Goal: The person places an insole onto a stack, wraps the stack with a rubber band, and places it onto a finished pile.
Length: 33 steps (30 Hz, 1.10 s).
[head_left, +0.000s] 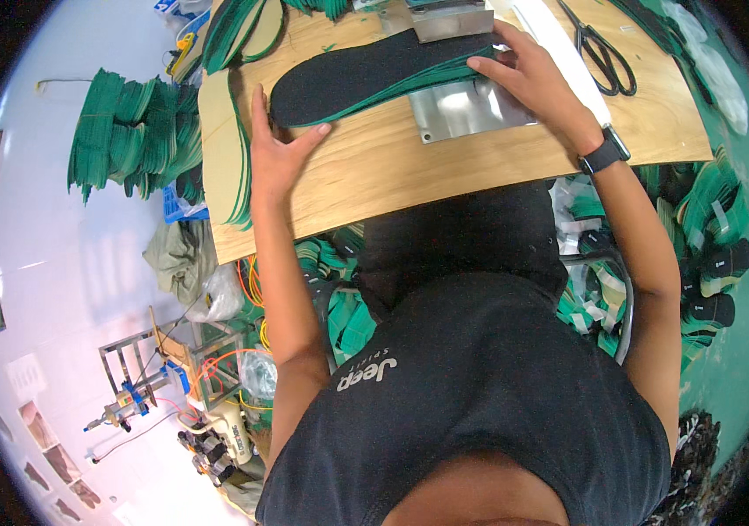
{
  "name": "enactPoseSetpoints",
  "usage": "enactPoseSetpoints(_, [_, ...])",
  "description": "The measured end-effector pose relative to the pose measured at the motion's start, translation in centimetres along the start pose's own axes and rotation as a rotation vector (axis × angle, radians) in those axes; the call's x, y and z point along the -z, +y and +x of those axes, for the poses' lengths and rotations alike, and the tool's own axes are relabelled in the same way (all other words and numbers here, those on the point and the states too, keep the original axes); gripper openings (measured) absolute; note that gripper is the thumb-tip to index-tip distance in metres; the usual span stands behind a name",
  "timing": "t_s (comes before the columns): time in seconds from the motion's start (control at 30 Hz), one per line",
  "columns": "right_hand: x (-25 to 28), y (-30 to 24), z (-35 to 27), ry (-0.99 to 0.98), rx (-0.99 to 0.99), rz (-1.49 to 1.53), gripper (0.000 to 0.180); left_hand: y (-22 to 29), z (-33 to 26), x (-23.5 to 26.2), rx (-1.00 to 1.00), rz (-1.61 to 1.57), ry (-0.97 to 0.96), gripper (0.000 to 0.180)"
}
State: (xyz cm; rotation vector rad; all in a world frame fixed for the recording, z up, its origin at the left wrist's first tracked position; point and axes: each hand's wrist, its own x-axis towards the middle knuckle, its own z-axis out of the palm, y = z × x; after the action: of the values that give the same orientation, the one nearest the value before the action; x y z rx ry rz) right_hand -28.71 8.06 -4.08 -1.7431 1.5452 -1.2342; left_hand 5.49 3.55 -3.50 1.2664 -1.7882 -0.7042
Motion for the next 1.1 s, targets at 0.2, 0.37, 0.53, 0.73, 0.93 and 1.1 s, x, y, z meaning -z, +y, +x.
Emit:
enactPoseSetpoints(0.2, [0.6,0.8,0.3,-0.083,0.088,-0.172,0.063,-0.5,1.4,0.5,0.020,-0.077,-0.110,0.114])
enactPoseSetpoints(0.37, [0.8,1.1,0.6,-0.116,0.052,-0.079,0.062,-1.7,1.9,0.3,0.042,-0.188,-0.075,0.108])
enactPoseSetpoints(0.53, [0.7,1.0,0.5,-0.093,0.029,0.009,0.059,-2.4,2.1,0.8,0.056,-0.177,-0.083,0.082])
enactPoseSetpoints(0.73, [1.2,0.2,1.0,-0.154,0.030,-0.134,0.061,-1.2,3.5,0.6,0.135,-0.199,0.012,0.063])
enactPoseSetpoints(0.93, [0.5,1.5,1.6,-0.081,0.309,-0.217,0.062,-2.6,4.2,-0.4,0.090,-0.163,0.044,0.054])
enactPoseSetpoints(1.1, [0.3,1.6,1.3,-0.055,0.227,-0.346,0.061,-1.7,3.9,-0.7,0.119,-0.161,0.014,0.053])
